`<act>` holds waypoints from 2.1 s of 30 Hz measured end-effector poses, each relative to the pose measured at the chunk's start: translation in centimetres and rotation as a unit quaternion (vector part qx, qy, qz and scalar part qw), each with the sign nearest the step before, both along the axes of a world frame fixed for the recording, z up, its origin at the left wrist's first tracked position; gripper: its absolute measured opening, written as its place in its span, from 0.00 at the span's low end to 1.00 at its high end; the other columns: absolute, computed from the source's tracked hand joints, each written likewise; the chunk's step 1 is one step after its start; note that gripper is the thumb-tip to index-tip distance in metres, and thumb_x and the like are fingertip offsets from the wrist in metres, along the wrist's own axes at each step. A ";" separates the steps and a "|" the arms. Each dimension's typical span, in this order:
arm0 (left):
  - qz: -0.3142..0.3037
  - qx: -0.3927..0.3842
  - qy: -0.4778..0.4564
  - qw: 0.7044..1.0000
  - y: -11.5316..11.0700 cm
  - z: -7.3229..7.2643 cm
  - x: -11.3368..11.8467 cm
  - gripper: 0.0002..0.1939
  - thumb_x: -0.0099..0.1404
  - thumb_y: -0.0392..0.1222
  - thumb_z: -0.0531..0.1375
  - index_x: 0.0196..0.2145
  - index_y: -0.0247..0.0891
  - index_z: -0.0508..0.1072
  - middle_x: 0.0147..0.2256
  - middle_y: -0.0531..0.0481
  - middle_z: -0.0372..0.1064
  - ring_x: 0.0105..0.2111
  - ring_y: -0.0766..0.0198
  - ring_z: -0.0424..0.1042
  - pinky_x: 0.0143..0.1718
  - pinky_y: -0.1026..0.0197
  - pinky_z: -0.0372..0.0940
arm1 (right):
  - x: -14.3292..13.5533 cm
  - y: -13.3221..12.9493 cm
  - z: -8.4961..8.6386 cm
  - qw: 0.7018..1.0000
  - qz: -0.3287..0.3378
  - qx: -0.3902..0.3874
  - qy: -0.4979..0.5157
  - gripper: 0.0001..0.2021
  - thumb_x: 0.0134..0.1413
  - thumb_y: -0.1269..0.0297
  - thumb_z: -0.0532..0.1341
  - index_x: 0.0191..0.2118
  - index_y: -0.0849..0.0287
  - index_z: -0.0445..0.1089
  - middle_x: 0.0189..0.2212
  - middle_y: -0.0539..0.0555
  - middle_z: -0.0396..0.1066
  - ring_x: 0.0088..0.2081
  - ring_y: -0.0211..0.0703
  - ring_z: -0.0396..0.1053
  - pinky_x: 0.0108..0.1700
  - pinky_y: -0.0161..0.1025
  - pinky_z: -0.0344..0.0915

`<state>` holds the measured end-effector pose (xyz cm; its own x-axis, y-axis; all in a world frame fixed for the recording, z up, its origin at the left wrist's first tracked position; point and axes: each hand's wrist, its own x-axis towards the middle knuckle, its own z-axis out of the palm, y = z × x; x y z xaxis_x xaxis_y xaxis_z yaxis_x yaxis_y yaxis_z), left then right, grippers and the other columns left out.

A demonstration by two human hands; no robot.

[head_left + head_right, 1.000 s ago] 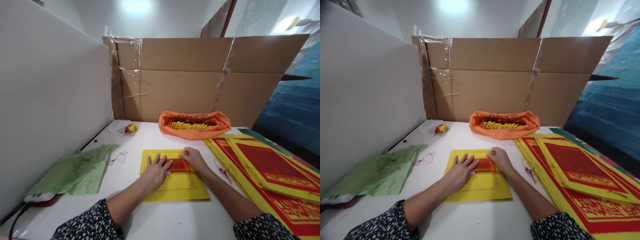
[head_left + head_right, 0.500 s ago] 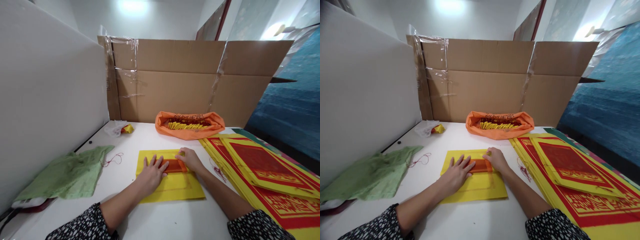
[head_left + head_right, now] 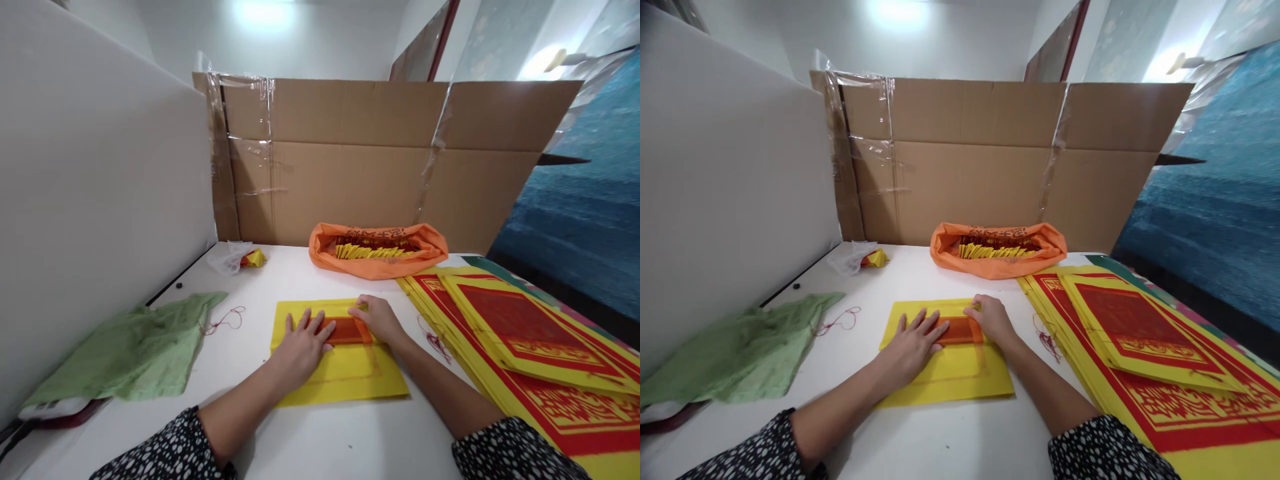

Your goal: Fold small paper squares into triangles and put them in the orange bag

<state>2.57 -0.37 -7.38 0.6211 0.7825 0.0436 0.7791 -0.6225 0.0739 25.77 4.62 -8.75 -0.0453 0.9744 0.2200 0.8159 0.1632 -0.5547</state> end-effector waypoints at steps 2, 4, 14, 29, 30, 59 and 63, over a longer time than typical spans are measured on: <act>0.001 0.001 0.002 1.000 0.0 0.0 0.0 0.24 0.73 0.49 0.44 0.65 0.47 0.55 0.66 0.40 0.48 0.64 0.36 0.46 0.55 0.24 0.47 | 0.0 0.0 0.0 1.000 -0.004 -0.001 -0.002 0.12 0.54 0.55 0.58 0.31 0.57 0.72 0.28 0.52 0.74 0.31 0.44 0.67 0.34 0.36 0.56; -0.001 0.001 0.002 1.000 0.0 0.1 0.0 0.25 0.73 0.50 0.43 0.65 0.46 0.55 0.66 0.40 0.48 0.64 0.35 0.46 0.55 0.24 0.47 | 0.0 0.0 0.0 1.000 -0.007 -0.004 -0.005 0.11 0.54 0.55 0.58 0.31 0.57 0.72 0.28 0.52 0.74 0.31 0.44 0.68 0.34 0.36 0.57; 0.012 -0.032 -0.009 0.999 0.0 0.1 0.2 0.26 0.74 0.51 0.42 0.65 0.45 0.54 0.67 0.41 0.45 0.65 0.36 0.42 0.56 0.22 0.42 | -0.1 0.0 -0.2 1.000 -0.011 -0.002 -0.015 0.10 0.54 0.57 0.59 0.31 0.57 0.72 0.28 0.52 0.74 0.32 0.44 0.69 0.34 0.36 0.57; 0.011 -0.085 -0.004 0.996 -0.2 0.3 0.0 0.35 0.69 0.65 0.42 0.68 0.49 0.45 0.69 0.43 0.35 0.67 0.38 0.33 0.58 0.23 0.33 | -4.1 -8.9 0.4 0.964 0.209 0.012 -0.165 0.29 0.64 0.47 0.49 0.66 0.54 0.53 0.66 0.57 0.50 0.67 0.56 0.44 0.64 0.58 0.44; 0.010 -0.088 0.000 0.996 -0.2 0.4 0.0 0.36 0.68 0.65 0.42 0.68 0.48 0.44 0.69 0.42 0.34 0.67 0.38 0.32 0.58 0.23 0.33 | -4.3 -9.4 0.1 0.962 0.211 -0.023 -0.170 0.32 0.63 0.44 0.48 0.68 0.53 0.47 0.68 0.56 0.45 0.68 0.58 0.39 0.65 0.61 0.40; -0.104 -0.021 -0.068 0.992 -1.0 2.8 -7.6 0.21 0.73 0.47 0.48 0.60 0.45 0.64 0.62 0.43 0.59 0.57 0.54 0.65 0.56 0.51 0.63 | -5.4 -11.4 2.6 0.962 0.213 -0.137 -0.101 0.38 0.58 0.39 0.53 0.68 0.47 0.42 0.69 0.54 0.30 0.69 0.59 0.26 0.64 0.64 0.28; -0.107 0.006 -0.068 0.992 -0.6 2.2 -8.3 0.21 0.73 0.44 0.46 0.60 0.44 0.65 0.58 0.46 0.64 0.56 0.58 0.67 0.58 0.55 0.62 | -4.0 -10.5 3.0 0.952 0.247 -0.167 -0.071 0.36 0.61 0.43 0.50 0.69 0.53 0.42 0.69 0.55 0.33 0.69 0.55 0.28 0.66 0.61 0.29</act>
<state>-5.77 -0.99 -5.15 0.7603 0.6328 0.1468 0.6127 -0.7736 0.1618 21.79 -5.83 -5.72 -0.5226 0.8410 -0.1401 0.7556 0.3807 -0.5331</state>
